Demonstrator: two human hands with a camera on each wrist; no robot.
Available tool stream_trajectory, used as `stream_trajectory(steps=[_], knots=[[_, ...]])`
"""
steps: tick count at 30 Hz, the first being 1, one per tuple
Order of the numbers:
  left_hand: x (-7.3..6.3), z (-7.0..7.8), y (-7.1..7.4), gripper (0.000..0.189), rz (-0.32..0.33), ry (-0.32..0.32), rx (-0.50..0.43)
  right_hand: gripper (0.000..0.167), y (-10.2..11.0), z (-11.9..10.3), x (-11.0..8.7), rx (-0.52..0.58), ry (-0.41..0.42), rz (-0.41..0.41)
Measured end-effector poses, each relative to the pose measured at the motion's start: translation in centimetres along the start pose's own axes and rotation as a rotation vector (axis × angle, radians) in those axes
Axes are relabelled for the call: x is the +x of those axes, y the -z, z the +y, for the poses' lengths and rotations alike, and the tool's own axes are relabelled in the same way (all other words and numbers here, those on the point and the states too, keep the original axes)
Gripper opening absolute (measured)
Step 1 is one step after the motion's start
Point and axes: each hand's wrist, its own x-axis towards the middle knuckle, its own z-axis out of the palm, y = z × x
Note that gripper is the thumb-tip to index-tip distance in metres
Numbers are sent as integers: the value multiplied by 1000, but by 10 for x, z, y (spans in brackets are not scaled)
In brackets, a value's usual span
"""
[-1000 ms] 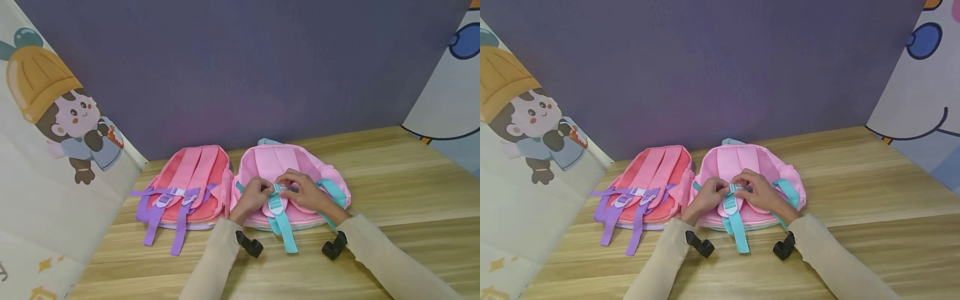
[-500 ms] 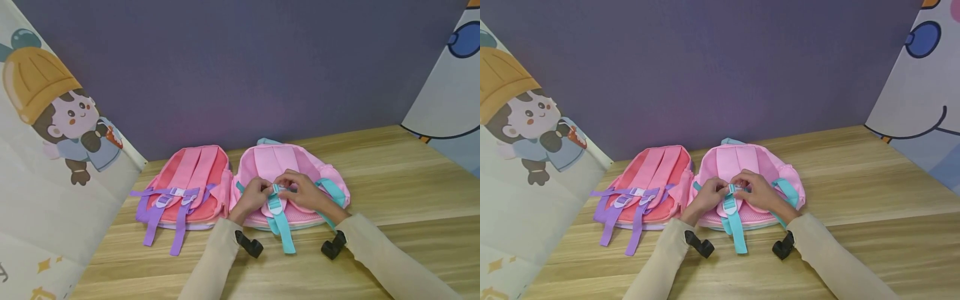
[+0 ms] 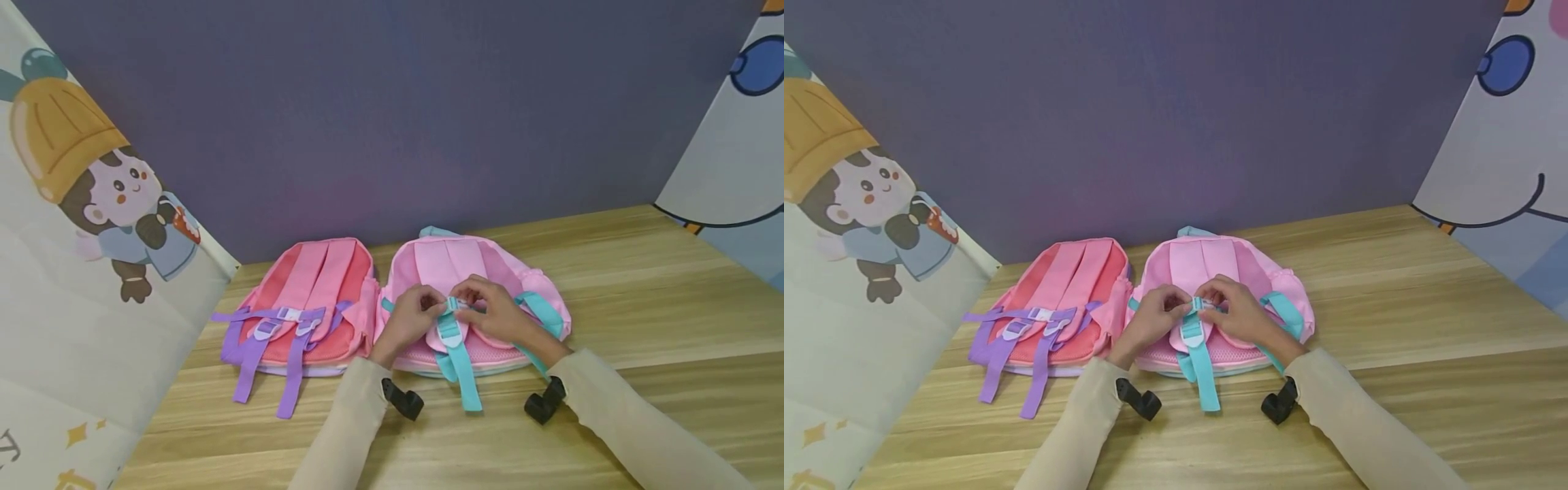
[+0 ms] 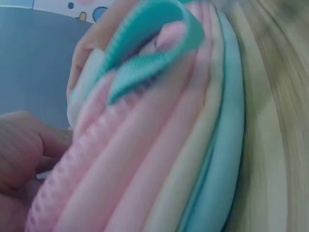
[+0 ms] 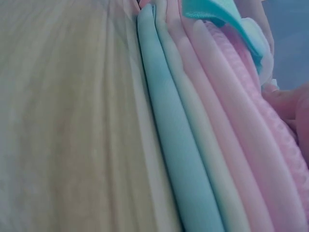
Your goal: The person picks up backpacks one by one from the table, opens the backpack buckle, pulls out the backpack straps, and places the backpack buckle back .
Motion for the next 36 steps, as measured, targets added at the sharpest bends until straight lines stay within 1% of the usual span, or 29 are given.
stream_trajectory(steps=[4,10,15,21,26,29,36], knots=[[-1,-2,2,10,22,-62,5,23,0,1,0,11,15,31],[0,-5,0,20,49,-148,72,21,1,3,0,43,-4,47],[1,-7,-3,23,78,-207,108,20,1,3,0,50,-1,55],[1,-5,-6,22,117,-232,134,20,1,2,0,64,-13,64],[1,-4,-6,19,124,-253,138,22,1,2,1,90,-3,57],[0,-4,-6,20,118,-263,148,22,1,3,1,96,-7,52],[0,-4,-5,26,82,-230,199,22,0,3,0,99,-5,62]])
